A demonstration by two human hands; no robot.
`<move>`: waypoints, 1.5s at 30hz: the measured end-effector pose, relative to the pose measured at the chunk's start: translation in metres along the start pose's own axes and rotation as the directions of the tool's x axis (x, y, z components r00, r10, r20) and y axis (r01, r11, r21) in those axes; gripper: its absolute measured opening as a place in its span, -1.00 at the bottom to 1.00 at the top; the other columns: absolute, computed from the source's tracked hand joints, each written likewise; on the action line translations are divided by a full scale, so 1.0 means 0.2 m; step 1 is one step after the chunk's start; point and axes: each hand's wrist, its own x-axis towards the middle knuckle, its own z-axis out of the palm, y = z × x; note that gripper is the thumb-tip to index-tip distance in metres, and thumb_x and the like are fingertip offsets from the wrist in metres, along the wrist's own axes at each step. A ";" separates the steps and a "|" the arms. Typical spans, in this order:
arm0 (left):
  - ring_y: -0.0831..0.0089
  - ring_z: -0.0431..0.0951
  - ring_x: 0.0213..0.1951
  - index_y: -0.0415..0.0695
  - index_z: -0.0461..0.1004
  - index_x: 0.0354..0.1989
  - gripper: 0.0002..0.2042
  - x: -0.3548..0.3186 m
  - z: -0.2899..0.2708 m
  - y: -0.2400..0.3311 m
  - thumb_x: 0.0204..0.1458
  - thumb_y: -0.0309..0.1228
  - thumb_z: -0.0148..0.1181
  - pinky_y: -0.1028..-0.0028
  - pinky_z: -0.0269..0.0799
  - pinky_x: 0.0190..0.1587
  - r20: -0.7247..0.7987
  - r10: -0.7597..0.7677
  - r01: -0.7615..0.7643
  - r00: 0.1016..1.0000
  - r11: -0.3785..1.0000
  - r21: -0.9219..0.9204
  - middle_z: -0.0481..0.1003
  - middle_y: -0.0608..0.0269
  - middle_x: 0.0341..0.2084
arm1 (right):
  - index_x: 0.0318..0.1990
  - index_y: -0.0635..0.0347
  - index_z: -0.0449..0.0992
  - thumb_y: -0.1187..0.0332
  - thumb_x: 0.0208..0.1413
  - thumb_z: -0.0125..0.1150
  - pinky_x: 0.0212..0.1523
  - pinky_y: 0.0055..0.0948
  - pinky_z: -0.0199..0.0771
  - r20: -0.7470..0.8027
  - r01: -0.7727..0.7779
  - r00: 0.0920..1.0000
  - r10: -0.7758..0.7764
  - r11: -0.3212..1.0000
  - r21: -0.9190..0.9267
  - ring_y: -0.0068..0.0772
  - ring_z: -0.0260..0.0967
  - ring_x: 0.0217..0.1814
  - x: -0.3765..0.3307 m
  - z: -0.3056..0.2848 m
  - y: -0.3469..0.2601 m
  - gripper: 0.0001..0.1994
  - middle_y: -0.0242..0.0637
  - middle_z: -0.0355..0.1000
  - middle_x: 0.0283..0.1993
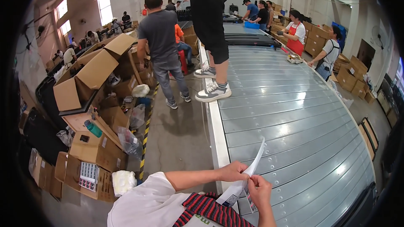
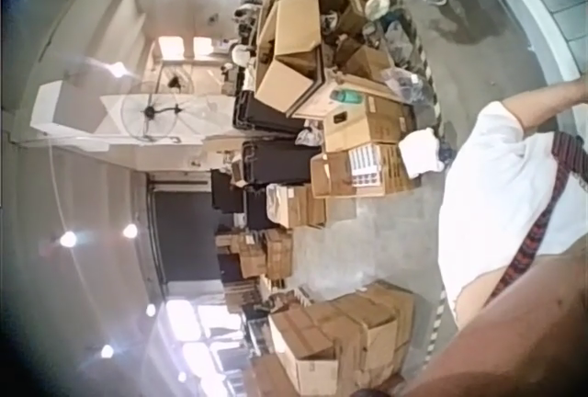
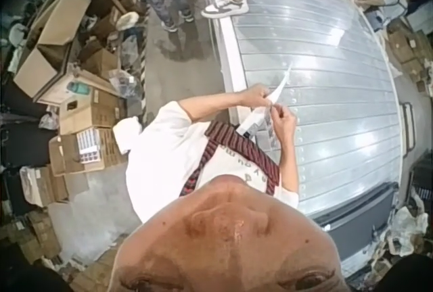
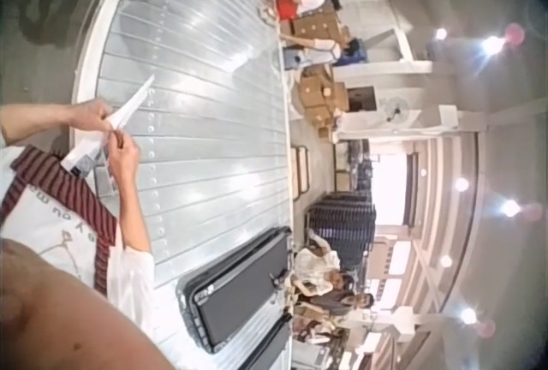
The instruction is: Peeling and applying stickers and labels onto treadmills on an assembly line.
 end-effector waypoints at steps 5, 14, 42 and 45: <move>0.67 0.29 -0.58 -0.32 0.39 -0.51 -0.78 -0.03 -0.01 -0.04 -0.20 -0.36 0.03 0.53 0.26 -0.53 -0.015 0.058 -0.058 0.998 0.998 0.019 0.34 0.26 -0.73 | -0.47 0.31 0.46 0.49 -0.14 0.13 -0.60 -0.55 0.29 0.012 0.075 0.997 -0.074 0.989 -0.129 -0.52 0.30 -0.68 0.00 0.03 -0.02 -0.92 -0.18 0.36 -0.67; 0.62 0.31 -0.60 -0.32 0.38 -0.54 -0.78 -0.16 -0.10 -0.05 -0.21 -0.36 0.03 0.48 0.27 -0.53 -0.135 0.042 -0.035 0.990 0.998 0.059 0.36 0.18 -0.74 | -0.44 0.36 0.46 0.51 -0.08 0.08 -0.54 -0.61 0.33 0.148 -0.009 0.989 0.004 0.999 0.038 -0.62 0.33 -0.59 0.03 0.14 -0.01 -0.92 -0.28 0.41 -0.61; 0.64 0.31 -0.57 -0.33 0.40 -0.44 -0.77 -0.59 -0.55 -0.14 -0.15 -0.36 0.02 0.50 0.28 -0.50 -0.450 0.068 -0.040 0.891 0.997 0.072 0.35 0.26 -0.73 | -0.41 0.38 0.42 0.50 0.01 0.04 -0.44 -0.63 0.37 0.547 -0.103 0.826 -0.134 0.919 0.381 -0.57 0.35 -0.50 0.36 0.65 -0.22 -0.90 -0.29 0.41 -0.53; 0.56 0.33 -0.59 -0.31 0.39 -0.50 -0.79 -0.57 -0.47 -0.12 -0.16 -0.37 0.01 0.45 0.27 -0.52 -0.527 0.077 -0.051 0.846 0.997 0.063 0.37 0.15 -0.71 | -0.41 0.36 0.40 0.49 0.02 0.03 -0.44 -0.64 0.35 0.495 -0.053 0.856 -0.151 0.926 0.374 -0.59 0.34 -0.51 0.32 0.61 -0.22 -0.90 -0.31 0.40 -0.53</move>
